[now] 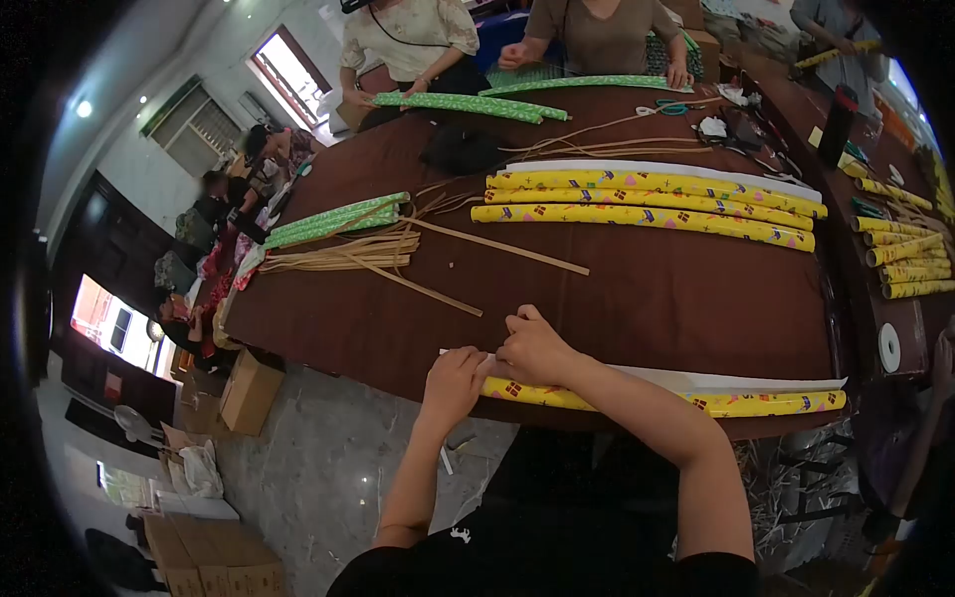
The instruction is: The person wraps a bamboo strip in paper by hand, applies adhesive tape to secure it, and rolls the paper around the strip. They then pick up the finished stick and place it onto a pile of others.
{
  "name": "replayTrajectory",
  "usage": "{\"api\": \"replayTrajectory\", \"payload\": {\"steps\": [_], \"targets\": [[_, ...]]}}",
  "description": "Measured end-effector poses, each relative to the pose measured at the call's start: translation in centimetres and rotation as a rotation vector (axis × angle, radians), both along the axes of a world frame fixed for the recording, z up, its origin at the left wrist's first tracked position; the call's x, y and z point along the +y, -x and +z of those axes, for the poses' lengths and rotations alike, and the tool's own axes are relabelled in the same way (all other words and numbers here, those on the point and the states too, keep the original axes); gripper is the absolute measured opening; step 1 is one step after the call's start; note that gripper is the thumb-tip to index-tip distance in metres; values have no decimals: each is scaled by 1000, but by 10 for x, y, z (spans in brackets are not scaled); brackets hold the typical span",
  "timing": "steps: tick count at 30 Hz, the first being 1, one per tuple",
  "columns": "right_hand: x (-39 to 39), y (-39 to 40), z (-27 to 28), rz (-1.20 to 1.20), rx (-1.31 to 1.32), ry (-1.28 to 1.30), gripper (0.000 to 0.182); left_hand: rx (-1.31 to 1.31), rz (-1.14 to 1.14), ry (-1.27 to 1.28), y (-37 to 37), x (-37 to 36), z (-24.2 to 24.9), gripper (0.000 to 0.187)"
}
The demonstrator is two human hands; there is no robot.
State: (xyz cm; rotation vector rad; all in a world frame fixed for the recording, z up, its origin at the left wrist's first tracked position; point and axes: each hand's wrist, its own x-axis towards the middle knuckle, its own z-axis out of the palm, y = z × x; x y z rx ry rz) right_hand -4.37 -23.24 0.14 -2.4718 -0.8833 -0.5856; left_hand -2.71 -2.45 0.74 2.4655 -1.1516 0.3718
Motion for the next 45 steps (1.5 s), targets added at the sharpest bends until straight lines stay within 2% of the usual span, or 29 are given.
{"api": "replayTrajectory", "payload": {"steps": [9,11,15,17,21,28,31,34,39,40,45], "targets": [[1,0,-1,-25,1,21,4,37,239,-144,-3,26,10,27],[1,-1,-2,-12,14,-3,4,-209,290,-186,-4,28,1,30],[0,-2,-5,8,17,-25,7,-100,127,-34,17,3,11,25],[2,-1,-5,6,32,-19,8,39,33,112,26,-11,-6,22],[2,-2,-3,-15,-6,-28,7,-64,68,221,22,-18,-24,15],[0,0,5,-53,-18,-5,24,-135,68,161,24,-19,-25,13],[-11,8,24,-36,26,146,32,-134,68,139,23,-20,-26,13],[-23,29,45,-82,100,66,31,-147,67,161,22,-19,-27,14],[-61,83,65,-344,245,-49,29,-156,47,147,25,-18,-26,21],[-65,93,66,-432,316,-82,29,-114,53,123,26,-17,-26,25],[-79,132,58,-589,340,-157,30,-126,38,93,26,-19,-24,23]]}}
